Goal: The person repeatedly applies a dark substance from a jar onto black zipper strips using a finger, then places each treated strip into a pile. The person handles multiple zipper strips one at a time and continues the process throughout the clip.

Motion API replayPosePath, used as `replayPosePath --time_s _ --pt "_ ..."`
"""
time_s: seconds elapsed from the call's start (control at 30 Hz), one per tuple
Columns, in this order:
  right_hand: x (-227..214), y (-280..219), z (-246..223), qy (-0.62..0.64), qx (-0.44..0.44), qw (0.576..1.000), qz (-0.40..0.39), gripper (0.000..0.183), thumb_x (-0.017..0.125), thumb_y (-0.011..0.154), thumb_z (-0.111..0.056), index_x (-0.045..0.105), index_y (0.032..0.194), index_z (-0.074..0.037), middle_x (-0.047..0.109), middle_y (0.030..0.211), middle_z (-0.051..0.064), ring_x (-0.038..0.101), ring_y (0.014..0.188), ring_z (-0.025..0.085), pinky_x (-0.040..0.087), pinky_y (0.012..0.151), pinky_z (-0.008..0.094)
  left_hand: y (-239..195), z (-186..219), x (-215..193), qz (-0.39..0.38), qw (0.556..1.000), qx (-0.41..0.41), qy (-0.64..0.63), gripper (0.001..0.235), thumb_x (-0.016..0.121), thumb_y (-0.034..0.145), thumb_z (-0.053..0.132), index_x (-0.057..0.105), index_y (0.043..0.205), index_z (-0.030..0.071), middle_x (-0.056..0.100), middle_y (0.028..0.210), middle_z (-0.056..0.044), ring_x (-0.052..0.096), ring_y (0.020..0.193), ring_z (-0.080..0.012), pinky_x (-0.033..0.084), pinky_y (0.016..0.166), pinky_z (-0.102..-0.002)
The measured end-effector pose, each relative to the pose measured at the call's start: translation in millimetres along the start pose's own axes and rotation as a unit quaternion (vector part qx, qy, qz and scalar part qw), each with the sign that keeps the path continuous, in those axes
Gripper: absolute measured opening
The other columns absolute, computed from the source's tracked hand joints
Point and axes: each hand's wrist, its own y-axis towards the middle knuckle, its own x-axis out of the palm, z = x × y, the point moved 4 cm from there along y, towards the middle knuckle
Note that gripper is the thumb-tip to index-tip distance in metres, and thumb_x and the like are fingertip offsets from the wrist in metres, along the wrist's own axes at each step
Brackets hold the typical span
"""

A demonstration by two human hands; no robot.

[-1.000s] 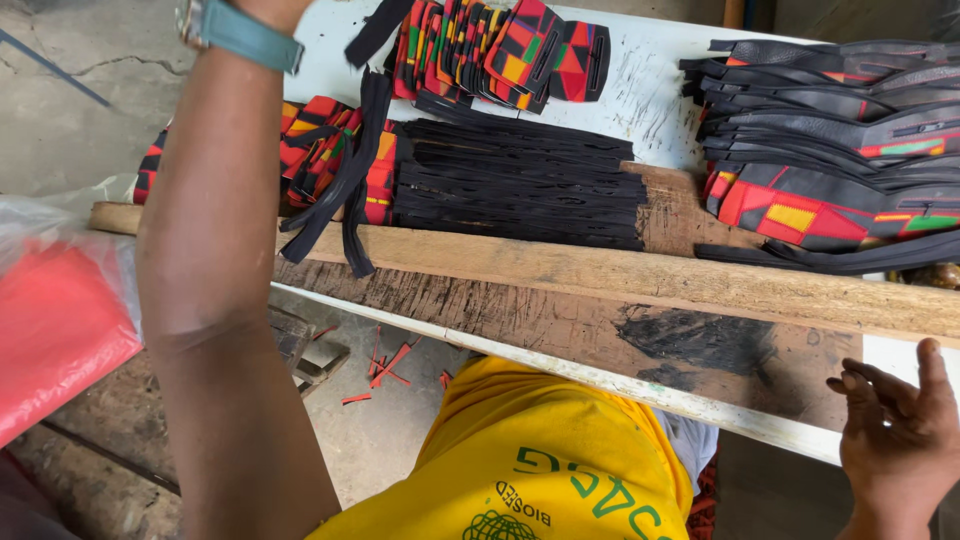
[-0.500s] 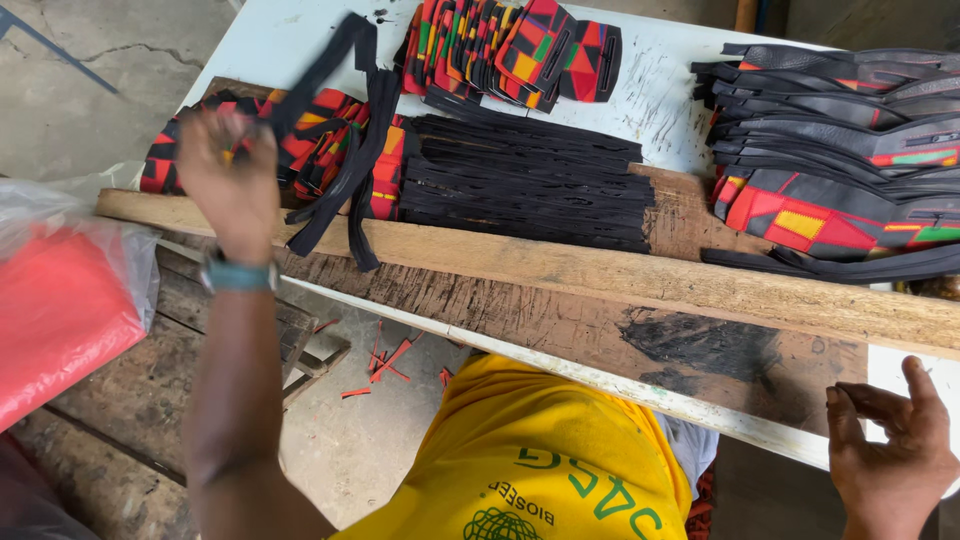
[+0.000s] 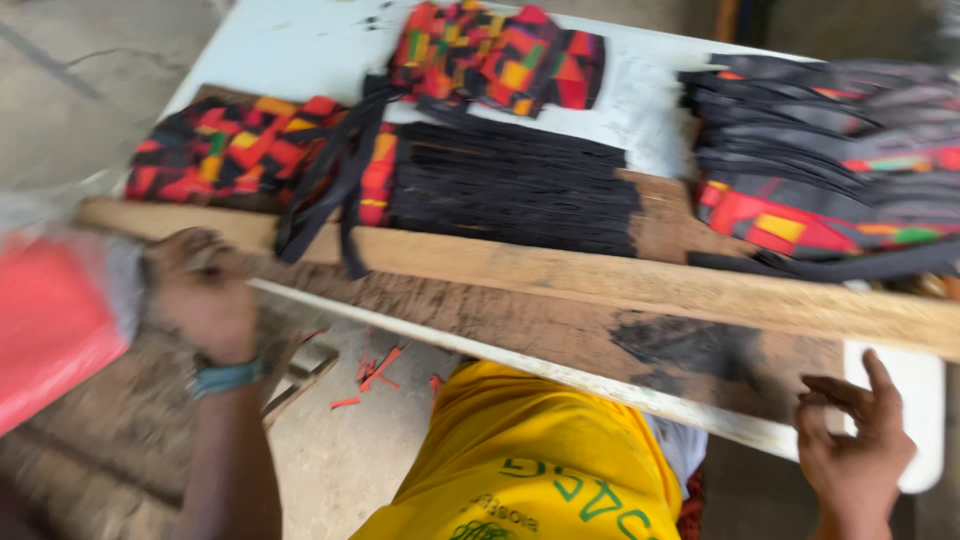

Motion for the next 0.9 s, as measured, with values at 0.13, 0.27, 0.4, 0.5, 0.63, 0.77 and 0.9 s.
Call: replayPosePath --time_s 0.13,0.27,0.4,0.5,0.63,0.77,0.9 --pt "-6.5 1.0 12.1 0.043 0.006 0.999 -0.005 0.071 0.061 0.089 0.011 0.046 0.157 -0.006 0.071 0.106 0.013 0.065 0.094 0.017 0.058 0.074 0.032 23.4 86.1 40.6 -0.044 0.992 -0.011 -0.122 0.018 0.065 0.102 0.004 0.059 0.119 0.000 0.065 0.114 -0.007 0.065 0.104 -0.0178 0.053 0.098 -0.030" --pt "-13.1 -3.6 18.2 0.005 0.100 0.995 -0.029 0.078 0.060 0.081 0.009 0.043 0.154 -0.010 0.074 0.093 0.007 0.071 0.074 0.016 0.057 0.056 0.028 10.8 199.8 136.5 -0.189 0.954 0.165 -0.163 0.014 0.076 0.105 0.005 0.066 0.114 0.003 0.070 0.114 -0.012 0.069 0.107 -0.0261 0.054 0.100 -0.036" --pt "-26.2 0.1 4.5 0.005 -0.018 0.998 0.067 0.078 0.078 0.083 -0.002 0.041 0.153 -0.003 0.072 0.088 0.010 0.070 0.081 0.017 0.056 0.068 0.029 -33.8 326.9 265.3 -0.322 0.858 0.274 -0.293 0.016 0.080 0.091 0.015 0.072 0.103 0.008 0.075 0.101 -0.008 0.070 0.098 -0.0272 0.053 0.087 -0.042" --pt "-31.6 2.8 10.4 0.017 -0.029 0.994 0.105 0.076 0.076 0.089 -0.003 0.040 0.156 -0.004 0.072 0.087 0.010 0.069 0.080 0.016 0.057 0.076 0.031 -82.5 414.1 355.1 -0.493 0.770 0.185 -0.360 0.023 0.078 0.092 0.020 0.066 0.099 0.002 0.073 0.091 -0.014 0.072 0.081 -0.0296 0.054 0.069 -0.040" --pt "-34.4 6.5 22.2 0.023 -0.017 0.992 0.122 0.082 0.076 0.091 -0.005 0.031 0.159 -0.006 0.073 0.087 0.008 0.070 0.080 0.014 0.056 0.077 0.029 -130.3 482.9 435.2 -0.507 0.777 0.236 -0.290 0.022 0.080 0.084 0.019 0.068 0.089 0.001 0.072 0.088 -0.022 0.069 0.086 -0.0395 0.054 0.071 -0.047" --pt "-44.4 22.0 24.9 0.095 0.049 0.983 0.147 0.094 0.074 0.096 -0.010 0.011 0.166 -0.005 0.073 0.093 0.011 0.069 0.085 0.018 0.055 0.082 0.032 -139.6 499.9 453.1 -0.509 0.763 0.284 -0.278 0.012 0.071 0.086 0.013 0.065 0.087 0.002 0.071 0.086 -0.020 0.070 0.079 -0.0388 0.055 0.066 -0.048" --pt "-60.7 60.7 -11.9 -0.109 -0.130 0.968 0.184 0.107 0.076 0.094 -0.022 -0.001 0.168 -0.009 0.072 0.113 0.021 0.069 0.109 0.032 0.049 0.101 0.045 -119.1 503.7 414.8 -0.533 0.706 0.347 -0.311 0.009 0.056 0.099 0.003 0.061 0.105 -0.001 0.069 0.083 -0.020 0.069 0.065 -0.0372 0.052 0.054 -0.049"
